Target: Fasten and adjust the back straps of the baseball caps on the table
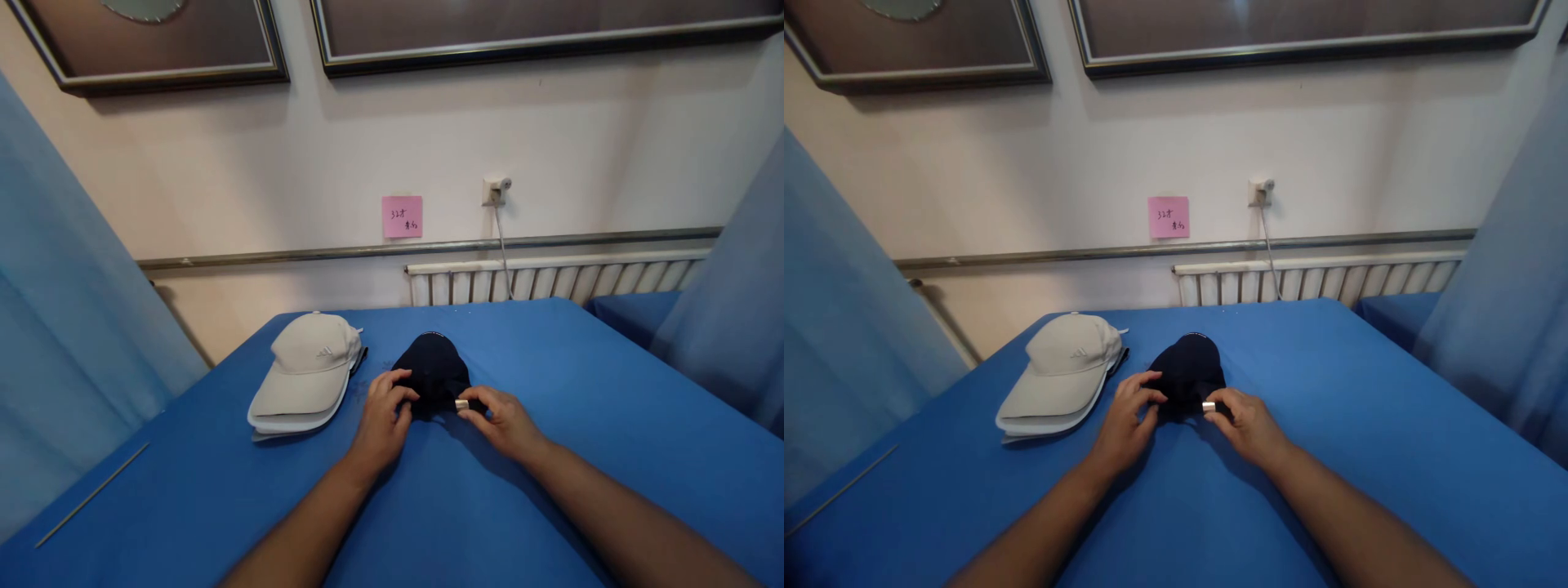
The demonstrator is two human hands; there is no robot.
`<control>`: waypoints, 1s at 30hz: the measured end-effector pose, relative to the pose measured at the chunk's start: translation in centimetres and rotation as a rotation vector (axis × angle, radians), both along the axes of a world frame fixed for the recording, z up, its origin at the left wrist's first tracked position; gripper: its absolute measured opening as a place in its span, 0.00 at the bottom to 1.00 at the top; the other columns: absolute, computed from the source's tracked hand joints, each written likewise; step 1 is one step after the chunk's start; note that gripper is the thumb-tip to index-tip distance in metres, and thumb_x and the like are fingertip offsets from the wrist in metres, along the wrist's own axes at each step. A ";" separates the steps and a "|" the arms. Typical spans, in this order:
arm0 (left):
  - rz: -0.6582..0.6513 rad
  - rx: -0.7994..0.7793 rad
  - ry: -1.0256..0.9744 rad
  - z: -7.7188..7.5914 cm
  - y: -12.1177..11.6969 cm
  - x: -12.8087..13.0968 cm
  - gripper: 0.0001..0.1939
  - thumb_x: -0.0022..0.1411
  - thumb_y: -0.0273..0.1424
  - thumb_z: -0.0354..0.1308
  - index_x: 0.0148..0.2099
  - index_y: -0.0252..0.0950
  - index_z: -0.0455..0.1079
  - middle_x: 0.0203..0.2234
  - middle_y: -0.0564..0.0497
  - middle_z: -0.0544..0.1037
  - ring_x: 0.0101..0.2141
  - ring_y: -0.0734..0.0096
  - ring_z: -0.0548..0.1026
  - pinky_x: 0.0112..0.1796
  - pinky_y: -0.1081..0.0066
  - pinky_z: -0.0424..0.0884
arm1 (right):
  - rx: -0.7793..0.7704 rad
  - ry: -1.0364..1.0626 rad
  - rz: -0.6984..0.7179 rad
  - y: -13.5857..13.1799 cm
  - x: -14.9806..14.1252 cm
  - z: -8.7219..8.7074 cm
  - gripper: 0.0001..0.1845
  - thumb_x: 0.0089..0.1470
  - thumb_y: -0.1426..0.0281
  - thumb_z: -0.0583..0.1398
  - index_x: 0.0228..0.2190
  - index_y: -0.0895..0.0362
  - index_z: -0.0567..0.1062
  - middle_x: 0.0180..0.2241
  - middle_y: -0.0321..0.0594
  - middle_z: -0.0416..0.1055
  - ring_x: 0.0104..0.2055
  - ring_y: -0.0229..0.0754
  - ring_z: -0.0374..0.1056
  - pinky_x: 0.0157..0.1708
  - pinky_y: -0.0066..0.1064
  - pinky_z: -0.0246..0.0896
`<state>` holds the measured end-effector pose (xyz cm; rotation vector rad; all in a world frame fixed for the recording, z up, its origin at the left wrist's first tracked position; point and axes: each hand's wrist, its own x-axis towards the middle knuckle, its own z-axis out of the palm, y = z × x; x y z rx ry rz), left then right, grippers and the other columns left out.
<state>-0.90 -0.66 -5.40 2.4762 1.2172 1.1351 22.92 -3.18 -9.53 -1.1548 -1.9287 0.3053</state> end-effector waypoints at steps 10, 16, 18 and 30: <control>-0.141 -0.681 -0.154 -2.1 -1.9 3.3 0.15 0.60 0.38 0.56 0.45 0.35 0.71 0.29 0.51 0.77 0.26 0.71 0.73 0.28 0.72 0.67 | -0.012 -0.162 0.153 -0.3 -1.0 -0.2 0.09 0.60 0.72 0.55 0.42 0.55 0.71 0.36 0.41 0.74 0.36 0.42 0.71 0.36 0.33 0.65; -0.104 -0.914 -0.402 -2.7 -1.2 4.1 0.17 0.52 0.44 0.62 0.29 0.34 0.65 0.18 0.57 0.69 0.18 0.77 0.67 0.21 0.76 0.62 | -0.053 -0.185 0.204 -0.9 -1.4 0.4 0.10 0.58 0.73 0.56 0.43 0.55 0.70 0.37 0.41 0.73 0.37 0.41 0.70 0.35 0.32 0.64; -0.073 -0.942 -0.418 -2.3 -1.0 3.9 0.18 0.51 0.45 0.63 0.29 0.34 0.66 0.16 0.57 0.68 0.16 0.78 0.65 0.20 0.76 0.59 | -0.072 -0.097 0.160 -0.9 -1.0 0.8 0.14 0.56 0.71 0.59 0.45 0.54 0.70 0.39 0.41 0.73 0.37 0.41 0.70 0.36 0.32 0.65; -0.063 -1.001 -0.430 -1.4 -0.3 3.0 0.21 0.50 0.48 0.63 0.31 0.34 0.66 0.13 0.58 0.68 0.14 0.80 0.62 0.18 0.77 0.56 | -0.341 0.495 -0.059 0.7 -0.9 -0.4 0.10 0.58 0.63 0.56 0.30 0.55 0.71 0.23 0.33 0.70 0.24 0.36 0.67 0.26 0.27 0.64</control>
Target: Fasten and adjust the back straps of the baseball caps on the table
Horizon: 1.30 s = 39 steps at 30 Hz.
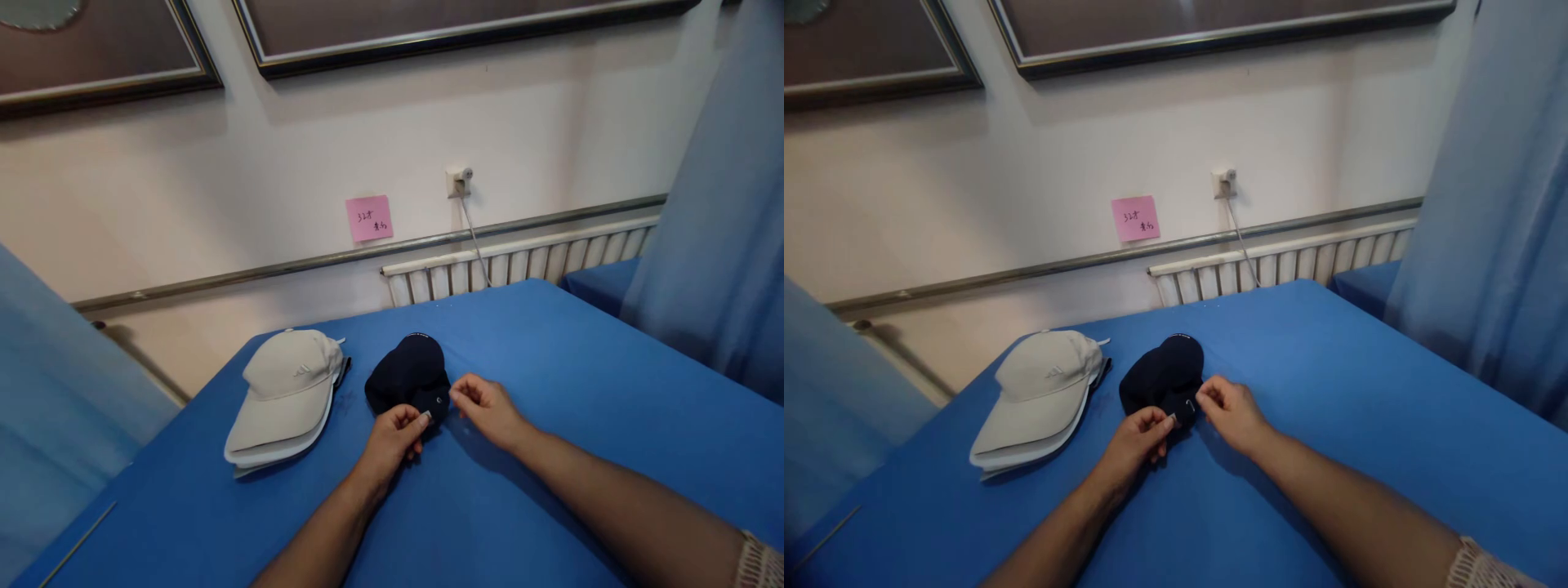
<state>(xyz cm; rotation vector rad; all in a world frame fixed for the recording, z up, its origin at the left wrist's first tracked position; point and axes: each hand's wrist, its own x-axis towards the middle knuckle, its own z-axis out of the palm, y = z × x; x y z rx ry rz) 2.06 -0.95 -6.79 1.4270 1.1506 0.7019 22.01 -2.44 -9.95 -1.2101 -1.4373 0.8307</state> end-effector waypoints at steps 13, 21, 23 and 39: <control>0.003 0.160 0.064 -0.5 -0.5 0.5 0.16 0.52 0.42 0.62 0.32 0.33 0.67 0.17 0.57 0.68 0.19 0.76 0.67 0.21 0.76 0.61 | 0.170 -0.362 0.119 -1.6 -0.9 1.1 0.14 0.51 0.75 0.61 0.41 0.53 0.69 0.39 0.38 0.71 0.39 0.39 0.68 0.38 0.32 0.64; -0.022 0.168 0.071 -0.7 -0.5 0.3 0.16 0.53 0.41 0.62 0.33 0.33 0.67 0.19 0.56 0.70 0.19 0.76 0.67 0.22 0.75 0.62 | 0.302 -0.648 0.212 -2.1 -1.0 2.0 0.10 0.55 0.75 0.59 0.40 0.55 0.69 0.39 0.40 0.69 0.39 0.41 0.66 0.37 0.31 0.61; -0.089 0.189 0.094 -0.6 -0.4 0.0 0.15 0.56 0.40 0.61 0.34 0.33 0.68 0.22 0.54 0.71 0.21 0.75 0.69 0.23 0.75 0.63 | 0.312 -0.677 0.217 -1.9 -1.0 1.9 0.07 0.57 0.75 0.57 0.39 0.55 0.70 0.38 0.39 0.69 0.38 0.41 0.66 0.36 0.31 0.60; -0.126 0.384 0.245 0.0 -0.4 -0.9 0.07 0.59 0.33 0.55 0.36 0.35 0.69 0.22 0.54 0.71 0.24 0.73 0.68 0.27 0.74 0.63 | 0.333 -0.611 0.229 -1.4 -0.7 1.0 0.07 0.59 0.73 0.56 0.40 0.55 0.70 0.36 0.38 0.70 0.36 0.39 0.66 0.35 0.29 0.58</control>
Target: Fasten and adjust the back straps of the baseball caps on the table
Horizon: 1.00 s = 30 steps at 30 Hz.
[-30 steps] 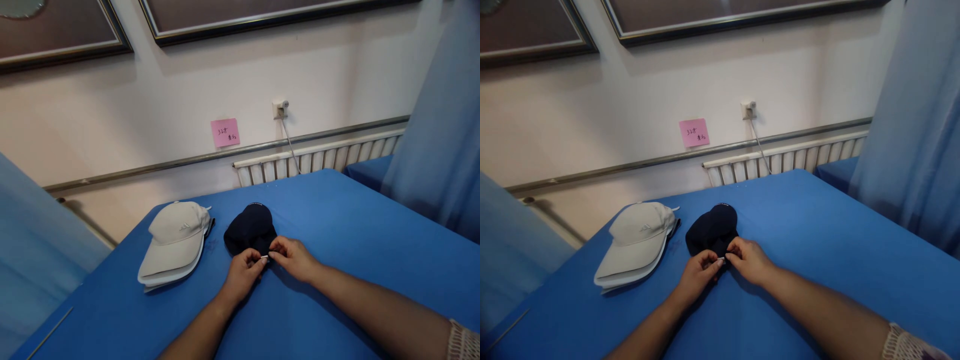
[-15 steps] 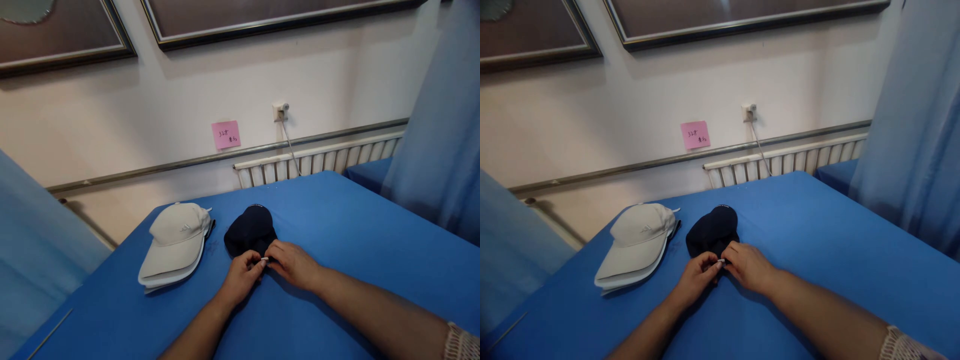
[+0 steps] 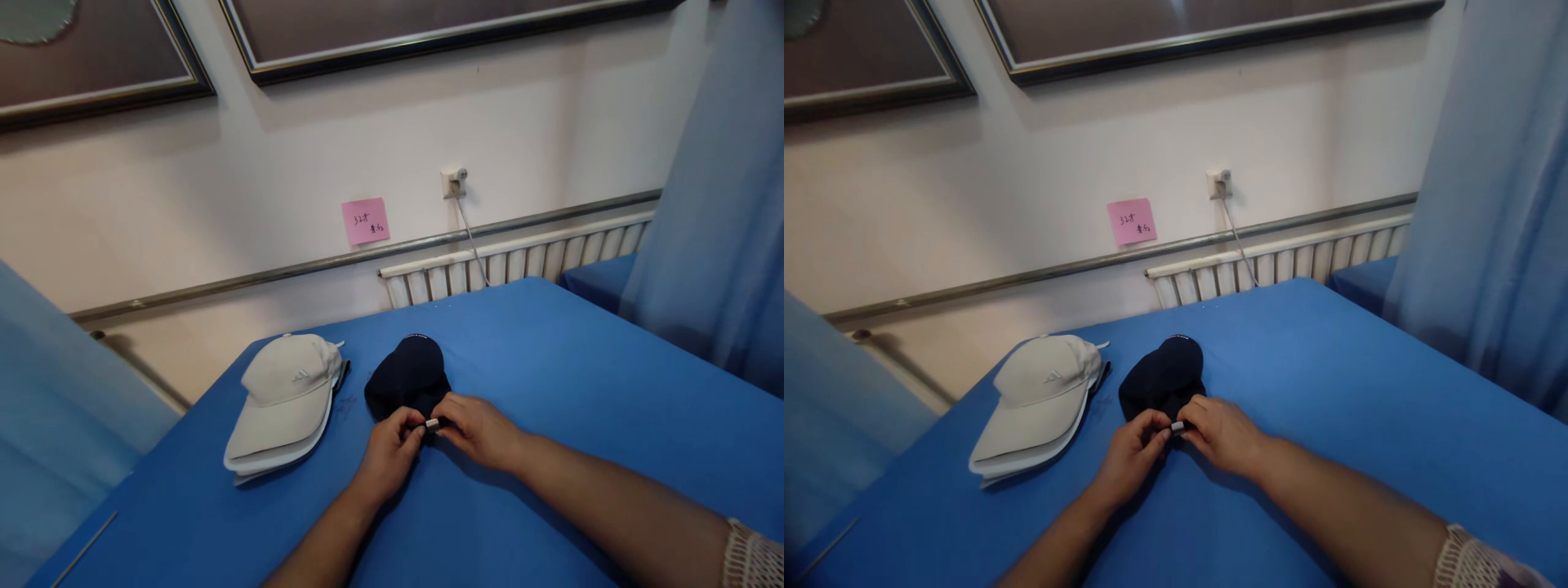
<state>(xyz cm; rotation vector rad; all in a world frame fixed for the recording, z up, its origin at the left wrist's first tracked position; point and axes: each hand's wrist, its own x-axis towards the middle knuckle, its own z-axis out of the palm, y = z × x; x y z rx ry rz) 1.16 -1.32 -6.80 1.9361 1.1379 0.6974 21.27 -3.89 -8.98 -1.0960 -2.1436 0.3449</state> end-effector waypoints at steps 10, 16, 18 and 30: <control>0.023 -0.051 -0.116 -0.1 -0.4 0.6 0.07 0.58 0.32 0.56 0.38 0.35 0.66 0.26 0.54 0.72 0.24 0.73 0.70 0.26 0.74 0.64 | -0.010 0.005 0.002 0.0 0.1 0.1 0.06 0.59 0.72 0.56 0.40 0.54 0.71 0.36 0.38 0.70 0.36 0.39 0.66 0.34 0.29 0.57; -0.037 0.074 0.082 0.8 -0.3 -0.3 0.11 0.61 0.33 0.55 0.45 0.36 0.70 0.31 0.51 0.77 0.28 0.71 0.72 0.32 0.72 0.66 | 0.017 -0.013 -0.030 0.0 0.2 0.2 0.07 0.59 0.74 0.56 0.40 0.54 0.71 0.36 0.38 0.70 0.37 0.40 0.66 0.36 0.30 0.57; -0.057 0.113 0.117 0.9 -0.2 -0.6 0.12 0.61 0.32 0.54 0.46 0.37 0.71 0.34 0.50 0.78 0.30 0.70 0.73 0.34 0.71 0.66 | 0.027 -0.010 -0.035 0.0 0.2 0.1 0.07 0.59 0.74 0.56 0.40 0.54 0.71 0.36 0.38 0.70 0.37 0.40 0.66 0.36 0.30 0.57; -0.024 -0.009 0.013 0.0 0.1 -0.2 0.08 0.61 0.34 0.54 0.36 0.35 0.69 0.22 0.55 0.71 0.24 0.73 0.69 0.28 0.74 0.64 | 0.008 -0.021 -0.015 0.1 0.1 0.2 0.07 0.58 0.74 0.58 0.39 0.54 0.71 0.38 0.38 0.70 0.39 0.40 0.66 0.39 0.31 0.58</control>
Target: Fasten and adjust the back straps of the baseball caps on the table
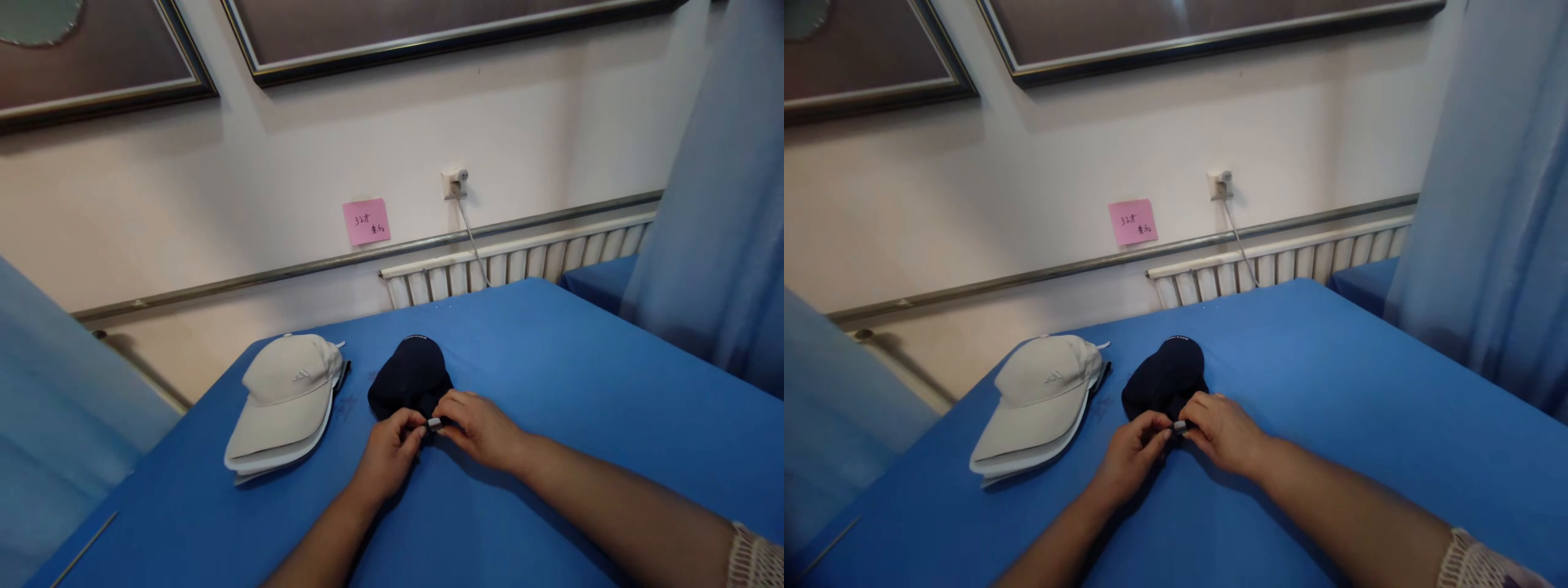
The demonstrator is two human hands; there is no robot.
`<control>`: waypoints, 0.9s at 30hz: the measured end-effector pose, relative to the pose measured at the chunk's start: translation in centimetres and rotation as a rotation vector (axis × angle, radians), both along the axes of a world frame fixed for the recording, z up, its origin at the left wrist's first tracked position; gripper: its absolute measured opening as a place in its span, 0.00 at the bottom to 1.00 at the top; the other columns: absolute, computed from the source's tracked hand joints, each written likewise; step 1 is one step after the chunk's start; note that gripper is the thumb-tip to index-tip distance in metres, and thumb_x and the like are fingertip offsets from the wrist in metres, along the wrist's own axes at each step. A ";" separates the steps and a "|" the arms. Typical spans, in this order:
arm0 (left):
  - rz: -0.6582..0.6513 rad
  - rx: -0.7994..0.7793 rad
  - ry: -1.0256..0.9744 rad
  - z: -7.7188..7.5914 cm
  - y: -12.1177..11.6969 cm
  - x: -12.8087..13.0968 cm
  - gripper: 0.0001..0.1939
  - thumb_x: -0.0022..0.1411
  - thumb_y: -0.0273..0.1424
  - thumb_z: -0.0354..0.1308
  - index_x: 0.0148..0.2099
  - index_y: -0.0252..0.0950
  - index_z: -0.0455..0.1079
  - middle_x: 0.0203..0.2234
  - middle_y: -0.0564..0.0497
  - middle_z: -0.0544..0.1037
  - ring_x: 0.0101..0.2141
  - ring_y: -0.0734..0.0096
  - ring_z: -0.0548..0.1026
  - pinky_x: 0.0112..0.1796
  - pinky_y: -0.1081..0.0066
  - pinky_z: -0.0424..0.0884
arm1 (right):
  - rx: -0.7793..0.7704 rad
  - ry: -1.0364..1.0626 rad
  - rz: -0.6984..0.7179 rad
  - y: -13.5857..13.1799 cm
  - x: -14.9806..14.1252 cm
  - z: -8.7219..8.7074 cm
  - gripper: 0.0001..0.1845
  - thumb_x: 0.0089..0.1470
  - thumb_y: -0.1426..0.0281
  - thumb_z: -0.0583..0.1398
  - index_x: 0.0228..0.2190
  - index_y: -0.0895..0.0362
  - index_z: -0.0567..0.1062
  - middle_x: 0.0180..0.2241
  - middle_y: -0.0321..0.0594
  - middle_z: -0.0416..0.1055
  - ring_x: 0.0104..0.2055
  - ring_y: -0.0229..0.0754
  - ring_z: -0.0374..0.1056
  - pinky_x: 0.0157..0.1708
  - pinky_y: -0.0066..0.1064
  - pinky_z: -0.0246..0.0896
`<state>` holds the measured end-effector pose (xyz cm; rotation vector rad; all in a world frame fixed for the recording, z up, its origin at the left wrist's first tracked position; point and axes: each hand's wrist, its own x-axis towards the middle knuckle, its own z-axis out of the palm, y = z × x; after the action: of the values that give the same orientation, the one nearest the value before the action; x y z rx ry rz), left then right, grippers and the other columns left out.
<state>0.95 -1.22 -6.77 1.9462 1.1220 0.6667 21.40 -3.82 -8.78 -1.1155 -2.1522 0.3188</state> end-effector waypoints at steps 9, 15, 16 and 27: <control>0.074 -0.102 -0.131 -0.2 -0.3 0.7 0.06 0.55 0.32 0.58 0.35 0.35 0.69 0.24 0.53 0.73 0.24 0.73 0.71 0.27 0.74 0.66 | -0.024 -0.001 0.003 -0.2 0.0 0.2 0.07 0.58 0.74 0.58 0.40 0.54 0.71 0.39 0.39 0.70 0.39 0.40 0.66 0.39 0.32 0.59; 0.098 -0.152 -0.232 -0.1 -0.6 1.2 0.12 0.52 0.33 0.63 0.37 0.34 0.67 0.29 0.50 0.76 0.27 0.72 0.73 0.30 0.72 0.69 | -0.017 0.024 0.024 -0.2 -0.1 -0.1 0.09 0.56 0.75 0.59 0.41 0.55 0.72 0.40 0.39 0.70 0.40 0.40 0.66 0.39 0.30 0.60; 0.117 -0.176 -0.264 -0.2 -0.6 1.4 0.13 0.52 0.33 0.63 0.37 0.34 0.66 0.29 0.51 0.76 0.26 0.73 0.73 0.29 0.72 0.69 | -0.015 0.017 0.025 -0.1 -0.1 -0.1 0.09 0.56 0.75 0.59 0.41 0.55 0.72 0.40 0.39 0.70 0.40 0.40 0.66 0.39 0.30 0.60; 0.258 -0.332 -0.416 -0.7 -0.3 2.1 0.21 0.44 0.36 0.69 0.32 0.36 0.60 0.20 0.59 0.70 0.17 0.81 0.67 0.20 0.78 0.63 | -0.048 0.110 0.005 -0.6 -0.4 0.2 0.16 0.54 0.74 0.60 0.46 0.54 0.69 0.42 0.41 0.71 0.43 0.42 0.67 0.42 0.35 0.62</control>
<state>3.05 -1.48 -7.50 1.3205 1.1405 0.9096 20.99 -4.38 -8.54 -1.0943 -2.0603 0.4263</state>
